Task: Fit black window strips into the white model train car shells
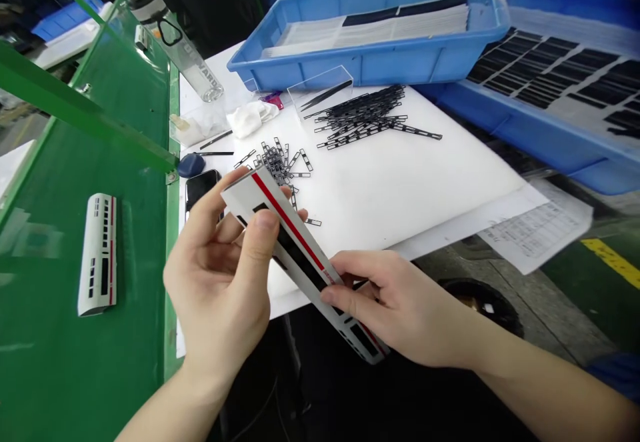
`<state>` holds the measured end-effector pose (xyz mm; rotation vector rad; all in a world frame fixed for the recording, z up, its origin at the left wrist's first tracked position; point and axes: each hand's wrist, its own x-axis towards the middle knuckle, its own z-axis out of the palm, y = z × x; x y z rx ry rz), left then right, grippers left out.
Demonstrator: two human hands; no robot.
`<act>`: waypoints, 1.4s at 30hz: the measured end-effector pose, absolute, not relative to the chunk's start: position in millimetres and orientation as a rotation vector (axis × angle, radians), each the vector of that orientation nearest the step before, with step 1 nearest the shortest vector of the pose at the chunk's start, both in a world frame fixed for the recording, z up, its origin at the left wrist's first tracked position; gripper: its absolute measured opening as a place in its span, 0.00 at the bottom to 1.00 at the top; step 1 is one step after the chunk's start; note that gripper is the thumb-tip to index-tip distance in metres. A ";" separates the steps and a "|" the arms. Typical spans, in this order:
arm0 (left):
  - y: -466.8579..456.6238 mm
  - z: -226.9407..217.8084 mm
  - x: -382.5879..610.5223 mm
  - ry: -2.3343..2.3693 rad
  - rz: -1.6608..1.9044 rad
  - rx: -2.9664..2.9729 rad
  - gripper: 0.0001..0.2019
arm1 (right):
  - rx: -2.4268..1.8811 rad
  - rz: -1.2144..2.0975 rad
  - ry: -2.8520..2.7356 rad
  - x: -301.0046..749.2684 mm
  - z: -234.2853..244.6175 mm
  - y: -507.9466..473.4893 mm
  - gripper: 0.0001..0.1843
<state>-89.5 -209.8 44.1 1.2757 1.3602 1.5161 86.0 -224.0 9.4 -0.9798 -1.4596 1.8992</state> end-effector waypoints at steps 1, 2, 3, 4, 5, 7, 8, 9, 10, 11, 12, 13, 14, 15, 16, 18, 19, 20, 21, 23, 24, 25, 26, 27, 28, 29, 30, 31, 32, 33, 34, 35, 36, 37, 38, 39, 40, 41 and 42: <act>-208.4 43.4 -90.0 1.349 1.511 1.280 0.14 | -0.984 1.860 -1.461 86.2 8.1 -223.9 0.14; -207.0 43.2 -90.4 1.344 1.502 1.286 0.14 | -0.973 1.840 -1.446 86.7 7.1 -223.5 0.14; -205.8 43.6 -90.6 1.348 1.493 1.291 0.13 | -0.950 1.846 -1.432 87.6 6.7 -222.6 0.12; -204.6 44.7 -90.8 1.365 1.491 1.294 0.12 | -0.924 1.868 -1.426 88.8 6.9 -221.4 0.09; -203.7 46.3 -90.9 1.377 1.490 1.303 0.11 | -0.903 1.891 -1.438 90.4 7.4 -220.1 0.06; -201.8 50.1 -91.9 1.401 1.498 1.313 0.08 | -0.904 1.935 -1.497 93.7 9.0 -218.0 0.04; -200.8 51.6 -92.9 1.406 1.496 1.312 0.07 | -0.926 1.934 -1.531 94.9 9.6 -217.5 0.06; -199.6 52.6 -94.4 1.404 1.484 1.310 0.06 | -0.954 1.922 -1.558 95.6 9.9 -217.3 0.10; -198.2 52.9 -96.2 1.398 1.471 1.310 0.05 | -0.981 1.899 -1.571 95.7 10.0 -217.2 0.13; -196.6 52.5 -98.3 1.397 1.463 1.302 0.05 | -1.001 1.869 -1.576 95.3 9.8 -217.1 0.15; -194.8 51.5 -100.5 1.398 1.459 1.286 0.06 | -1.010 1.838 -1.582 94.5 9.5 -216.8 0.17; -192.9 50.1 -102.6 1.392 1.447 1.267 0.06 | -1.009 1.822 -1.592 93.6 9.2 -216.2 0.17; -191.1 48.4 -104.6 1.385 1.445 1.248 0.07 | -1.001 1.830 -1.601 92.7 8.9 -215.4 0.16; -189.3 46.7 -106.2 1.375 1.452 1.232 0.08 | -0.984 1.850 -1.614 92.1 8.8 -214.3 0.15; -187.8 45.1 -107.5 1.364 1.460 1.221 0.09 | -0.965 1.879 -1.638 91.6 8.9 -213.3 0.14; -185.8 42.5 -109.2 1.328 1.474 1.218 0.09 | -0.930 1.902 -1.694 90.9 9.3 -211.8 0.11; -185.3 41.4 -109.8 1.307 1.497 1.222 0.08 | -0.932 1.863 -1.719 90.3 9.6 -211.6 0.11; -185.2 40.4 -110.5 1.280 1.511 1.222 0.07 | -0.951 1.793 -1.739 89.2 9.8 -211.7 0.12; -185.4 39.5 -111.3 1.252 1.506 1.213 0.07 | -0.976 1.711 -1.752 87.6 10.0 -212.2 0.13; -186.2 37.8 -114.2 1.196 1.483 1.187 0.10 | -1.005 1.573 -1.768 83.3 10.0 -213.4 0.14; -186.7 37.2 -116.2 1.174 1.471 1.184 0.13 | -0.998 1.537 -1.776 80.9 9.8 -214.0 0.14; -187.1 36.8 -118.5 1.157 1.459 1.184 0.16 | -0.978 1.527 -1.782 78.5 9.5 -214.4 0.12; -187.4 36.7 -120.9 1.150 1.456 1.183 0.18 | -0.954 1.543 -1.783 76.5 9.1 -214.6 0.10; -187.7 36.9 -123.0 1.149 1.460 1.181 0.18 | -0.937 1.579 -1.773 74.9 8.8 -214.5 0.08; -188.0 37.3 -124.8 1.150 1.460 1.176 0.17 | -0.934 1.633 -1.747 73.9 8.5 -214.1 0.07; -188.3 37.8 -125.9 1.152 1.458 1.166 0.16 | -0.938 1.711 -1.710 73.6 8.5 -213.5 0.06; -188.8 38.3 -126.3 1.157 1.456 1.151 0.16 | -0.937 1.807 -1.671 73.8 8.8 -212.8 0.05; -189.4 38.7 -126.1 1.164 1.455 1.140 0.15 | -0.930 1.901 -1.631 74.5 9.5 -211.9 0.04; -190.2 38.9 -125.5 1.172 1.458 1.134 0.15 | -0.914 1.975 -1.603 75.4 10.6 -211.1 0.04; -191.2 39.0 -124.5 1.183 1.466 1.130 0.15 | -0.901 2.020 -1.593 76.4 11.9 -210.4 0.04; -192.2 38.7 -123.5 1.192 1.479 1.132 0.16 | -0.902 2.031 -1.594 77.2 13.5 -210.0 0.04; -193.2 38.1 -122.6 1.198 1.490 1.137 0.17 | -0.918 2.020 -1.595 77.6 15.0 -209.9 0.03; -194.1 37.4 -122.0 1.203 1.497 1.144 0.18 | -0.946 1.998 -1.591 77.8 16.4 -210.1 0.04; -194.9 36.5 -121.8 1.210 1.497 1.149 0.19 | -0.976 1.985 -1.581 77.7 17.4 -210.7 0.05; -195.5 35.6 -122.1 1.215 1.495 1.154 0.20 | -1.002 1.981 -1.570 77.5 18.0 -211.7 0.06; -196.2 34.9 -122.7 1.215 1.492 1.158 0.21 | -1.017 1.982 -1.560 77.3 18.1 -212.9 0.06; -196.8 34.4 -123.7 1.208 1.492 1.161 0.23 | -1.021 1.987 -1.558 77.2 17.8 -214.3 0.06; -197.7 34.4 -124.8 1.194 1.487 1.162 0.25 | -1.022 1.986 -1.563 77.3 17.2 -216.0 0.05; -199.0 34.7 -126.0 1.173 1.477 1.163 0.28 | -1.024 1.972 -1.575 77.6 16.4 -217.9 0.04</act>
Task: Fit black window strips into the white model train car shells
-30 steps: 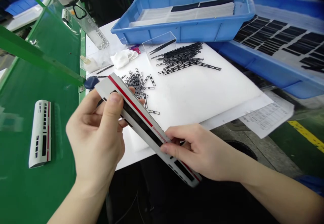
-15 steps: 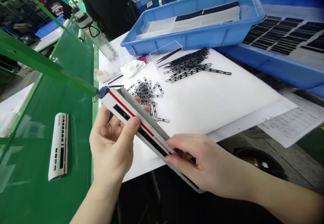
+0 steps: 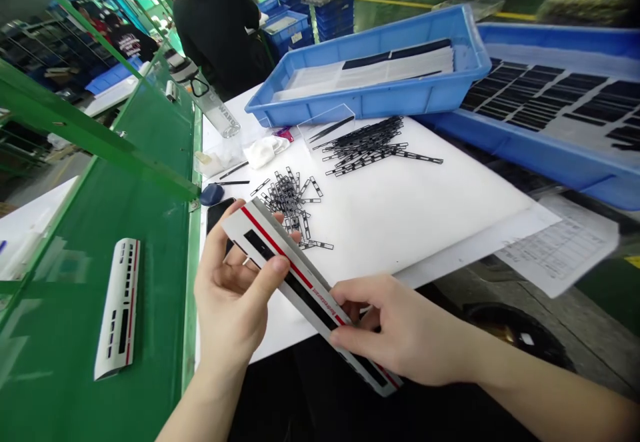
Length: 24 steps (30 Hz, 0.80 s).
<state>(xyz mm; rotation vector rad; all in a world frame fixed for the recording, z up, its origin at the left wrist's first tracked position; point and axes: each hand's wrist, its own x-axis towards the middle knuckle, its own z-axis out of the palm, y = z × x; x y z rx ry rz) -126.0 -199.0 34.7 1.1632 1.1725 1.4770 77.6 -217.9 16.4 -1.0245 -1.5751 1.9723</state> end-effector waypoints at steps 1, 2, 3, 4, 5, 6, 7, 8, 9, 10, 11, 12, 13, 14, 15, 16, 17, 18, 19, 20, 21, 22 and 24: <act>-200.6 35.4 -127.1 1.147 1.461 1.165 0.30 | -1.027 1.955 -1.589 78.1 15.4 -220.0 0.03; -202.5 36.4 -128.0 1.129 1.445 1.166 0.31 | -1.029 1.936 -1.603 78.6 14.4 -222.1 0.03; -204.7 37.4 -128.4 1.119 1.433 1.169 0.31 | -1.031 1.916 -1.617 79.0 13.4 -224.2 0.03; -207.0 38.5 -128.4 1.116 1.423 1.174 0.31 | -1.033 1.895 -1.631 79.2 12.5 -226.1 0.04; -209.3 39.5 -127.8 1.118 1.419 1.176 0.30 | -1.033 1.875 -1.646 79.2 11.7 -227.6 0.04; -211.5 40.4 -126.9 1.124 1.422 1.176 0.29 | -1.028 1.855 -1.658 79.0 11.0 -228.8 0.04; -213.5 41.3 -125.7 1.134 1.425 1.175 0.28 | -1.021 1.843 -1.664 78.6 10.6 -229.5 0.05; -215.2 42.2 -124.3 1.141 1.428 1.172 0.27 | -1.014 1.837 -1.668 78.2 10.4 -229.8 0.06; -216.8 43.2 -122.9 1.144 1.430 1.171 0.27 | -1.007 1.845 -1.667 77.9 10.4 -229.9 0.07; -218.4 44.2 -121.7 1.145 1.432 1.177 0.27 | -1.003 1.862 -1.661 77.9 10.5 -230.0 0.08; -219.9 45.3 -120.6 1.142 1.433 1.189 0.28 | -1.007 1.887 -1.651 78.1 10.5 -230.2 0.08; -221.5 46.5 -119.8 1.129 1.425 1.210 0.30 | -1.012 1.919 -1.639 78.6 10.4 -230.6 0.08; -223.2 47.6 -119.1 1.108 1.415 1.236 0.31 | -1.017 1.947 -1.630 79.4 10.0 -231.5 0.09; -225.0 48.7 -118.6 1.089 1.405 1.262 0.32 | -1.014 1.966 -1.625 80.5 9.2 -232.8 0.09; -226.7 49.7 -118.1 1.073 1.394 1.288 0.32 | -1.005 1.978 -1.629 81.7 8.2 -234.4 0.09; -228.4 50.5 -117.7 1.058 1.385 1.311 0.33 | -0.988 1.977 -1.638 82.9 7.1 -236.2 0.09; -229.9 51.3 -117.2 1.050 1.377 1.328 0.33 | -0.969 1.968 -1.650 84.0 6.1 -238.0 0.09; -231.2 51.9 -116.7 1.050 1.368 1.337 0.34 | -0.955 1.953 -1.662 85.0 5.5 -239.7 0.08; -232.1 52.5 -116.2 1.053 1.359 1.340 0.34 | -0.951 1.942 -1.668 85.8 5.2 -241.1 0.08; -232.7 53.0 -115.7 1.053 1.348 1.341 0.34 | -0.954 1.938 -1.670 86.4 5.4 -242.1 0.07; -232.9 53.5 -115.2 1.048 1.340 1.344 0.34 | -0.963 1.943 -1.670 86.9 6.0 -242.7 0.07; -232.9 53.9 -114.8 1.048 1.334 1.344 0.34 | -0.971 1.957 -1.671 87.3 6.7 -243.1 0.06; -232.5 54.6 -113.9 1.052 1.335 1.349 0.34 | -0.985 1.971 -1.680 88.0 8.3 -243.2 0.06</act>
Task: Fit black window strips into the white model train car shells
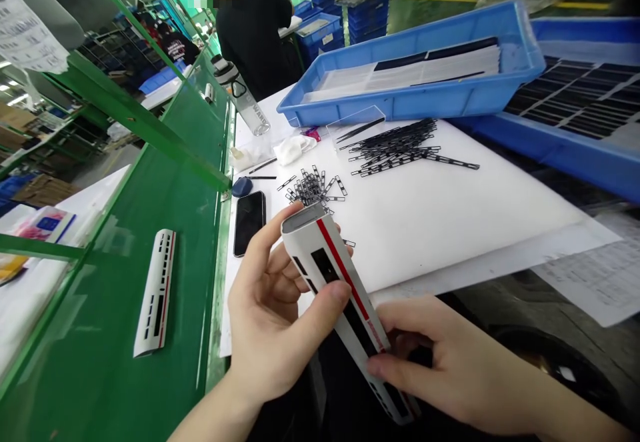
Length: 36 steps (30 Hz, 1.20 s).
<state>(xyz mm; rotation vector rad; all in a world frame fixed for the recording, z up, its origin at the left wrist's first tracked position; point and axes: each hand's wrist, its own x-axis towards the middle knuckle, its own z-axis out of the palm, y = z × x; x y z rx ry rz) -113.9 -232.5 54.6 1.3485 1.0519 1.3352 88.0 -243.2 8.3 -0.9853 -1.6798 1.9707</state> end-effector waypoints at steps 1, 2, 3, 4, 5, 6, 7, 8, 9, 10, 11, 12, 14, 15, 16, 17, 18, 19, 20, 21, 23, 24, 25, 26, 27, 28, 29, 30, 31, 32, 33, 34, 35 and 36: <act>-232.3 54.9 -113.4 1.056 1.339 1.350 0.33 | -0.988 1.970 -1.685 88.4 8.7 -243.1 0.06; -232.3 55.2 -113.1 1.061 1.343 1.352 0.33 | -0.990 1.966 -1.690 88.9 8.8 -243.1 0.06; -232.4 55.3 -112.7 1.063 1.345 1.354 0.32 | -0.991 1.961 -1.694 89.4 8.5 -243.2 0.06; -232.6 55.4 -112.4 1.062 1.347 1.357 0.32 | -0.995 1.952 -1.698 89.8 8.0 -243.3 0.07; -232.8 55.4 -112.1 1.057 1.350 1.360 0.32 | -0.999 1.947 -1.701 90.2 7.2 -243.5 0.07; -232.9 55.2 -111.8 1.053 1.355 1.357 0.31 | -1.001 1.946 -1.705 90.5 6.3 -243.8 0.07; -232.8 55.1 -111.4 1.042 1.364 1.346 0.30 | -1.005 1.941 -1.713 90.6 5.2 -244.2 0.07; -232.5 54.9 -110.9 1.032 1.376 1.326 0.27 | -1.012 1.923 -1.725 90.7 4.1 -244.7 0.07; -231.9 54.7 -110.2 1.024 1.390 1.305 0.25 | -1.021 1.895 -1.739 90.6 3.0 -245.3 0.07; -231.2 54.7 -109.3 1.026 1.403 1.281 0.22 | -1.032 1.861 -1.756 90.5 1.8 -246.1 0.07; -230.3 54.8 -108.2 1.040 1.419 1.258 0.20 | -1.042 1.824 -1.773 90.2 0.8 -246.9 0.07; -229.5 55.0 -107.0 1.065 1.431 1.236 0.18 | -1.051 1.789 -1.789 90.0 -0.1 -247.7 0.08; -228.2 55.4 -105.0 1.118 1.443 1.199 0.16 | -1.056 1.763 -1.808 89.4 -1.5 -249.6 0.08; -227.9 55.5 -104.5 1.133 1.437 1.176 0.15 | -1.053 1.766 -1.814 89.1 -1.8 -250.6 0.08; -227.9 55.3 -104.5 1.138 1.423 1.153 0.14 | -1.048 1.768 -1.817 88.8 -2.0 -251.6 0.07; -228.3 54.9 -104.9 1.129 1.404 1.139 0.14 | -1.039 1.772 -1.816 88.5 -2.1 -252.6 0.07; -229.0 54.2 -105.6 1.115 1.372 1.132 0.15 | -1.026 1.776 -1.814 88.3 -2.2 -253.7 0.07; -229.9 53.2 -106.6 1.099 1.342 1.135 0.16 | -1.016 1.777 -1.807 88.1 -2.2 -254.7 0.07; -231.0 52.0 -107.7 1.086 1.310 1.150 0.18 | -1.011 1.775 -1.799 88.1 -2.3 -255.7 0.07; -232.1 50.9 -108.6 1.076 1.286 1.173 0.19 | -1.010 1.771 -1.789 88.2 -2.3 -256.7 0.07; -234.0 49.0 -109.7 1.067 1.261 1.222 0.22 | -1.021 1.760 -1.774 88.8 -2.0 -258.3 0.07; -234.7 48.4 -109.9 1.064 1.264 1.244 0.22 | -1.025 1.754 -1.772 89.2 -1.7 -258.8 0.07; -235.2 48.2 -109.8 1.060 1.272 1.263 0.22 | -1.024 1.755 -1.775 89.7 -1.1 -259.0 0.07; -235.5 48.2 -109.6 1.054 1.278 1.274 0.22 | -1.020 1.761 -1.783 90.2 -0.5 -259.1 0.07; -235.7 48.4 -109.3 1.048 1.283 1.280 0.22 | -1.020 1.766 -1.789 90.7 0.2 -259.0 0.06; -235.9 48.7 -109.1 1.047 1.285 1.282 0.22 | -1.021 1.770 -1.794 91.1 1.0 -258.9 0.06; -235.9 48.9 -108.9 1.050 1.287 1.281 0.22 | -1.025 1.773 -1.795 91.4 1.6 -258.8 0.06; -236.0 49.1 -108.8 1.057 1.287 1.279 0.22 | -1.028 1.774 -1.794 91.5 2.0 -258.8 0.06; -236.0 49.1 -108.8 1.063 1.288 1.279 0.22 | -1.028 1.773 -1.790 91.5 2.3 -258.9 0.06; -236.0 49.0 -108.7 1.069 1.288 1.282 0.22 | -1.030 1.775 -1.786 91.3 2.5 -259.1 0.06; -236.0 48.7 -108.7 1.073 1.284 1.289 0.22 | -1.030 1.779 -1.783 91.0 2.5 -259.4 0.05; -236.0 48.4 -108.6 1.080 1.277 1.296 0.22 | -1.031 1.786 -1.784 90.7 2.4 -259.7 0.06; -236.1 48.0 -108.5 1.089 1.269 1.304 0.23 | -1.034 1.791 -1.788 90.5 2.3 -259.9 0.06; -236.3 47.7 -108.4 1.095 1.266 1.317 0.23 | -1.036 1.801 -1.796 90.8 2.3 -260.0 0.06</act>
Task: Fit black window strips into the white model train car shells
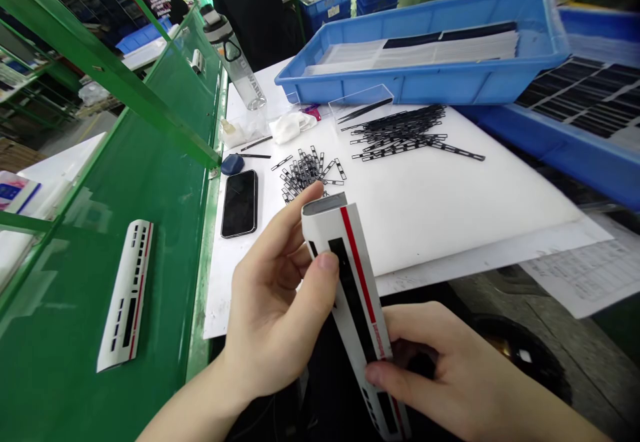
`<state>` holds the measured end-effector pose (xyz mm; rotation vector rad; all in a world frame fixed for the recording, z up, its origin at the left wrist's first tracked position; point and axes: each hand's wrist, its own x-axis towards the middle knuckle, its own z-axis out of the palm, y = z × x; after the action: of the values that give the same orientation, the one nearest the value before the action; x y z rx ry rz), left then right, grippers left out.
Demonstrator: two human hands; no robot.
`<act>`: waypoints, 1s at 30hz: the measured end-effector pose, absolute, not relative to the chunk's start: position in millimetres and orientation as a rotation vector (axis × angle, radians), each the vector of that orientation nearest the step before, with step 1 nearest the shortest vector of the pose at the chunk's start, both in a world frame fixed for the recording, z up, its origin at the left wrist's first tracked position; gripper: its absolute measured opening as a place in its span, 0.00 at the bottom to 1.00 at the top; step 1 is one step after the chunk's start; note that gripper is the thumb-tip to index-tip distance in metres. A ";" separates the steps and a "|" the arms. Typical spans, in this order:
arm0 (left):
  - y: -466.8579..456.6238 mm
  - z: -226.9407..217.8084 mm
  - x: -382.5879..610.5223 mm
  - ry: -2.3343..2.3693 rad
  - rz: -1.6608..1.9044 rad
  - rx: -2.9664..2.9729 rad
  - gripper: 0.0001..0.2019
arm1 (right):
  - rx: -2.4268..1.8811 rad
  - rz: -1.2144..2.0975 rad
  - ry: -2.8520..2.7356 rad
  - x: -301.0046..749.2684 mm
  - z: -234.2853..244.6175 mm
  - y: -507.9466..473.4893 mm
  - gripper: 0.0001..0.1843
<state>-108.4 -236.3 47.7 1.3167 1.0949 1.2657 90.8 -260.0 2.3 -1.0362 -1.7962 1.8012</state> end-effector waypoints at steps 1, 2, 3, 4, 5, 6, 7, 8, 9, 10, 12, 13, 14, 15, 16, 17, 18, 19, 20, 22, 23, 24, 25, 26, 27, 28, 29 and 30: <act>-236.5 47.4 -108.3 1.102 1.267 1.329 0.23 | -1.031 1.823 -1.807 91.6 2.6 -259.8 0.06; -236.8 47.2 -108.1 1.109 1.274 1.339 0.23 | -1.024 1.848 -1.816 93.1 3.1 -259.3 0.06; -237.2 47.1 -108.1 1.110 1.286 1.351 0.24 | -1.020 1.863 -1.808 95.4 4.2 -258.4 0.05; -237.7 47.3 -108.0 1.111 1.293 1.362 0.24 | -1.024 1.861 -1.782 98.5 6.0 -257.1 0.05; -238.4 47.6 -108.0 1.114 1.289 1.377 0.24 | -1.052 1.837 -1.732 102.2 8.6 -255.3 0.05; -239.2 48.1 -108.0 1.122 1.272 1.391 0.24 | -1.095 1.797 -1.659 106.1 12.1 -253.0 0.07; -240.0 48.5 -108.0 1.124 1.252 1.406 0.24 | -1.126 1.765 -1.572 109.8 16.3 -250.3 0.11; -240.9 48.9 -107.8 1.115 1.226 1.424 0.24 | -1.134 1.769 -1.476 113.0 21.0 -247.5 0.16; -241.7 49.0 -107.4 1.099 1.198 1.436 0.25 | -1.115 1.821 -1.374 115.3 25.8 -244.7 0.21; -242.5 48.7 -106.9 1.072 1.170 1.450 0.25 | -1.067 1.919 -1.271 116.5 30.4 -242.2 0.25; -244.0 46.2 -105.2 0.994 1.111 1.469 0.26 | -0.911 2.164 -1.059 115.8 36.6 -239.0 0.31; -244.8 44.0 -104.1 0.956 1.081 1.470 0.27 | -0.840 2.267 -0.948 114.3 37.7 -238.7 0.31; -245.8 41.1 -102.9 0.924 1.054 1.459 0.27 | -0.794 2.339 -0.844 112.4 37.4 -239.4 0.28; -247.0 37.7 -101.5 0.892 1.035 1.441 0.27 | -0.759 2.383 -0.758 110.6 35.8 -240.8 0.26; -248.5 34.0 -100.0 0.860 1.018 1.416 0.27 | -0.750 2.399 -0.686 109.0 33.2 -243.0 0.23; -250.3 30.1 -98.5 0.835 1.007 1.384 0.27 | -0.767 2.390 -0.628 107.8 30.2 -245.5 0.21; -252.2 26.3 -97.0 0.815 0.999 1.355 0.27 | -0.799 2.373 -0.589 107.0 27.2 -248.2 0.19; -254.2 22.9 -95.5 0.802 0.997 1.331 0.27 | -0.835 2.352 -0.559 106.7 24.5 -250.8 0.17; -256.1 19.9 -94.2 0.794 0.998 1.315 0.28 | -0.862 2.333 -0.533 106.7 22.4 -253.1 0.16; -259.1 15.4 -91.9 0.780 1.008 1.298 0.28 | -0.901 2.307 -0.480 107.7 20.3 -256.6 0.15; -260.2 13.9 -91.0 0.769 1.010 1.296 0.28 | -0.904 2.307 -0.464 108.5 20.2 -258.0 0.15; -260.9 12.9 -90.3 0.760 1.004 1.293 0.28 | -0.909 2.313 -0.461 109.5 20.5 -259.1 0.15; -261.4 12.1 -89.7 0.755 0.996 1.286 0.28 | -0.916 2.320 -0.466 110.7 20.9 -260.1 0.15; -261.8 11.6 -89.2 0.756 0.985 1.275 0.28 | -0.927 2.329 -0.477 111.8 21.5 -261.1 0.14; -262.2 11.3 -88.9 0.760 0.976 1.266 0.28 | -0.938 2.337 -0.488 113.0 21.9 -262.0 0.14; -262.7 11.0 -88.8 0.763 0.971 1.259 0.29 | -0.946 2.342 -0.495 113.9 22.2 -262.9 0.14; -263.1 10.8 -88.7 0.764 0.967 1.253 0.29 | -0.956 2.344 -0.497 114.7 22.3 -263.7 0.14; -263.6 10.7 -88.7 0.758 0.967 1.250 0.29 | -0.966 2.340 -0.495 115.2 22.3 -264.4 0.15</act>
<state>-88.7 -263.6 10.7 1.2504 0.7577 0.9674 115.2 -264.4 22.3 -0.9660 -0.4954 2.3404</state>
